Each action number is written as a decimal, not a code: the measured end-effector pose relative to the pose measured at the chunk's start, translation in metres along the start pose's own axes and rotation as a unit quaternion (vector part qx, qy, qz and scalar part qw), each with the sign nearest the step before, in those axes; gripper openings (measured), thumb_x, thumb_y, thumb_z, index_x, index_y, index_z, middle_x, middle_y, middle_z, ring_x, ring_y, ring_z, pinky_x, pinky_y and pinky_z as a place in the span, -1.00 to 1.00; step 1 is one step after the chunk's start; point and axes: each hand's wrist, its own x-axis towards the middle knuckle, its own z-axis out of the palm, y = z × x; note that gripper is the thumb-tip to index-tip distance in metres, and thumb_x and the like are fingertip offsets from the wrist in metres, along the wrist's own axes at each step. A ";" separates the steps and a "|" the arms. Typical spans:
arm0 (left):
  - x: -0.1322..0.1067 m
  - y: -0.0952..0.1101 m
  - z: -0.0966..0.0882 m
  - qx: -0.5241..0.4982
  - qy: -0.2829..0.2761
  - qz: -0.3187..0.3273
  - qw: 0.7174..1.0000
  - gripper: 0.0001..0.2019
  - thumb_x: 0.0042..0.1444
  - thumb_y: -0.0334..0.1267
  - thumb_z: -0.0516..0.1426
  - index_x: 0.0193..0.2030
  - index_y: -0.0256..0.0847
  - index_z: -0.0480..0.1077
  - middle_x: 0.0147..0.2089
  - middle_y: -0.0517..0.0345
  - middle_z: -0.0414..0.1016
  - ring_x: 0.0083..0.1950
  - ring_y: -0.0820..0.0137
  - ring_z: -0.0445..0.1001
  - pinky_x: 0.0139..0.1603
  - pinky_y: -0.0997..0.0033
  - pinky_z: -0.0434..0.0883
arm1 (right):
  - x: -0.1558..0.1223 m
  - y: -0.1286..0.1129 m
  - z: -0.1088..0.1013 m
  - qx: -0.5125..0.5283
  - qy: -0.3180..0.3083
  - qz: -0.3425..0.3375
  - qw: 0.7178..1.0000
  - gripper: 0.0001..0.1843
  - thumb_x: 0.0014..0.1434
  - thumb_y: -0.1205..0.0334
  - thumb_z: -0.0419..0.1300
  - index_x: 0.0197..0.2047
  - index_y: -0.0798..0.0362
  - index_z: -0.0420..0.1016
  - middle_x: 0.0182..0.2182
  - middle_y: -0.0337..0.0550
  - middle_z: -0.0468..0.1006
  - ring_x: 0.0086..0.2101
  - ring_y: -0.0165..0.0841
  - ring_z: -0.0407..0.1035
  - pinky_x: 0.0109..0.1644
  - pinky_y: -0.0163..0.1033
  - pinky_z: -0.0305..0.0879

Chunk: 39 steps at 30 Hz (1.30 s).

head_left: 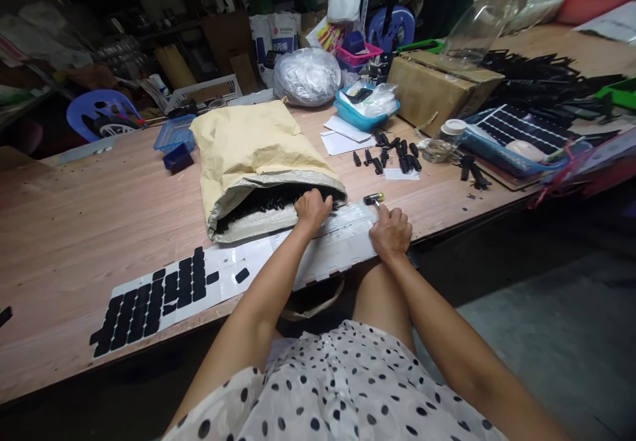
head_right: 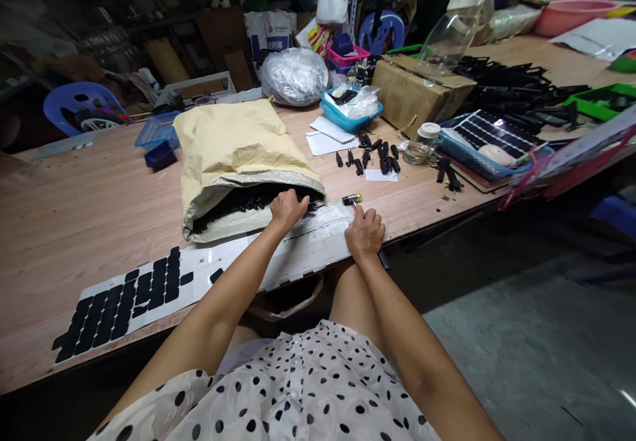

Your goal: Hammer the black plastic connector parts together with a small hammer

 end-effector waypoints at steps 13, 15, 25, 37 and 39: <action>-0.063 -0.093 0.007 -0.041 -0.048 0.145 0.987 -0.87 0.21 -0.13 0.24 -0.21 -0.11 0.54 -0.23 0.14 0.59 -0.15 0.25 0.55 -0.21 0.36 0.37 | 0.000 -0.002 -0.006 -0.009 -0.014 0.008 1.000 -0.54 0.29 0.34 0.00 0.19 0.12 0.50 -0.12 0.16 0.43 -0.11 -0.06 0.27 -0.14 -0.08 0.13; -0.083 -0.117 0.019 -0.054 -0.059 0.173 0.982 -0.89 0.20 -0.15 0.25 -0.26 -0.11 0.53 -0.26 0.15 0.55 -0.16 0.27 0.52 -0.19 0.35 0.38 | 0.000 0.000 -0.004 -0.008 -0.009 0.007 1.000 -0.54 0.29 0.33 0.01 0.19 0.12 0.50 -0.12 0.16 0.42 -0.11 -0.06 0.27 -0.14 -0.09 0.13; -0.099 -0.141 0.069 -0.163 0.055 0.177 0.969 -0.90 0.16 -0.22 0.28 -0.17 -0.06 0.59 -0.20 0.11 0.54 -0.09 0.21 0.46 0.02 0.18 0.43 | 0.009 0.014 -0.015 0.053 -0.029 0.023 0.998 -0.53 0.24 0.34 0.06 0.16 0.06 0.58 -0.17 0.10 0.45 -0.20 -0.14 0.30 -0.20 -0.13 0.19; -0.101 -0.133 0.063 -0.164 0.010 0.134 0.977 -0.87 0.16 -0.25 0.30 -0.15 -0.04 0.63 -0.17 0.12 0.58 -0.04 0.21 0.47 0.08 0.17 0.41 | -0.090 -0.019 -0.056 0.461 -0.172 -0.042 0.869 -0.51 0.24 -0.01 0.16 0.09 0.09 0.62 -0.26 -0.07 0.62 -0.38 -0.32 0.39 -0.24 -0.17 0.44; -0.101 -0.132 0.063 -0.164 0.011 0.131 0.978 -0.86 0.16 -0.24 0.30 -0.13 -0.02 0.64 -0.18 0.12 0.57 -0.04 0.21 0.47 0.08 0.18 0.41 | -0.103 -0.028 -0.062 0.458 -0.158 -0.092 0.870 -0.55 0.28 0.05 0.13 0.11 0.05 0.62 -0.16 -0.02 0.65 -0.28 -0.27 0.46 -0.12 -0.12 0.48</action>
